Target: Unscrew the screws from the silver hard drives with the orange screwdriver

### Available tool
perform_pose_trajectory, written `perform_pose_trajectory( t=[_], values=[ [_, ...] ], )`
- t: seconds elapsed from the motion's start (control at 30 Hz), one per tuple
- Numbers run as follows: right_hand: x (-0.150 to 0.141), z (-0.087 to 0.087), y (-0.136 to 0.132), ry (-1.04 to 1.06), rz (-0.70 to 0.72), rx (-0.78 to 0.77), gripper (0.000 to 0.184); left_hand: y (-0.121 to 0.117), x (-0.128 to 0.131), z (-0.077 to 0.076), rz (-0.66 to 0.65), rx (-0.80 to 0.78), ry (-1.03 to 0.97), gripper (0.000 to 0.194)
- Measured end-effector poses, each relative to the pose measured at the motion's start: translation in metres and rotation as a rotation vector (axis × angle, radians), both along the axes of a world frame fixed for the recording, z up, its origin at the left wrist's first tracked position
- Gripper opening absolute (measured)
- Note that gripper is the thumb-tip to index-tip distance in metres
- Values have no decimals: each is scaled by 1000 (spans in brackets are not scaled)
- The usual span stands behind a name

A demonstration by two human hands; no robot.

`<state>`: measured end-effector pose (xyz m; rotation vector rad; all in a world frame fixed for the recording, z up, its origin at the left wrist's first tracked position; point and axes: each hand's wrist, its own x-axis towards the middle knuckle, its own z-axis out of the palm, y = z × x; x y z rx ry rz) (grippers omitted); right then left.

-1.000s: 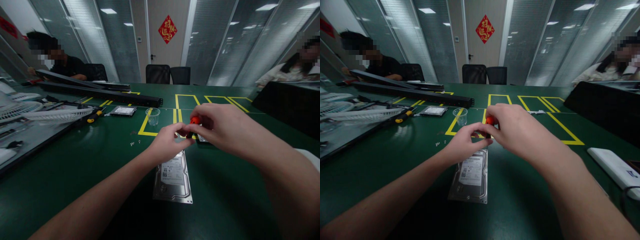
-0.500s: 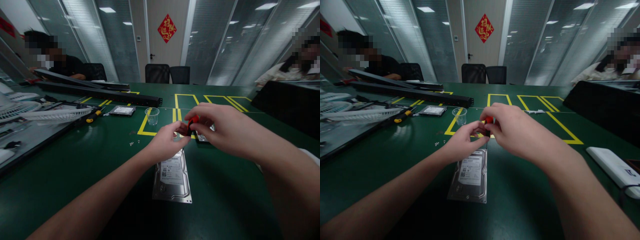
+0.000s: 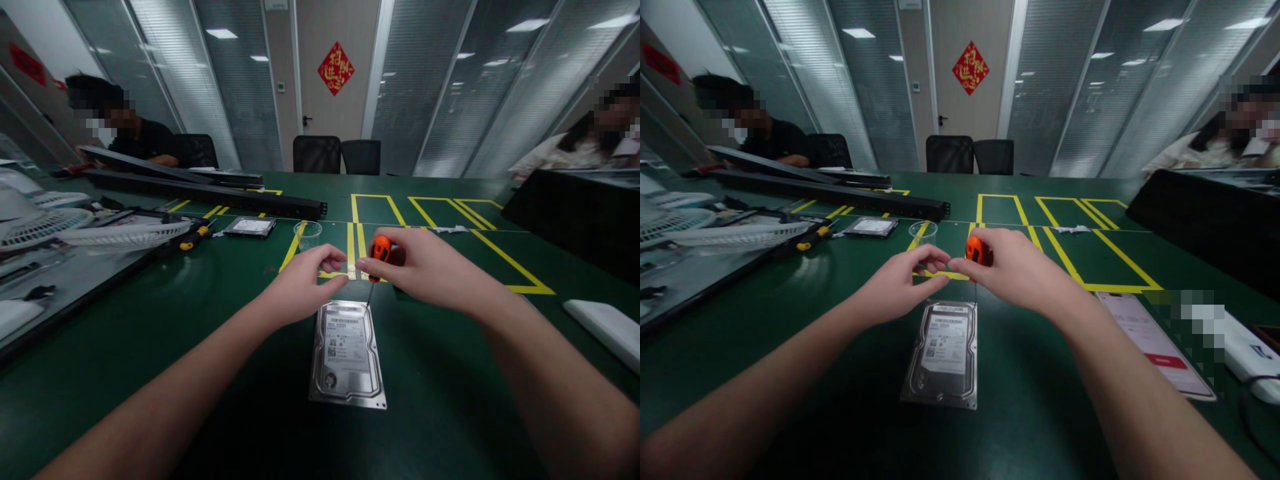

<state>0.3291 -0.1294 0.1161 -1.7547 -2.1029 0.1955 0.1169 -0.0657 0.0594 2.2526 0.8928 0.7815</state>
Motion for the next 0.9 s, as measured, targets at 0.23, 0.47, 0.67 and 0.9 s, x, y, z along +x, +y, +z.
perform_pose_trajectory(
  t=[0.23,0.47,0.67,0.9],
  values=[
    [4,12,-8,9,-40,50,44,6,-48,-17,153,-22,93,28],
    [9,18,-15,54,-92,191,41,12,-56,-28,168,57,144,22],
    [-5,18,-28,113,50,203,17,25,-71,-31,175,131,232,17],
    [-50,-43,-74,-69,326,-131,12,44,-96,-31,216,150,381,15]
  ],
)
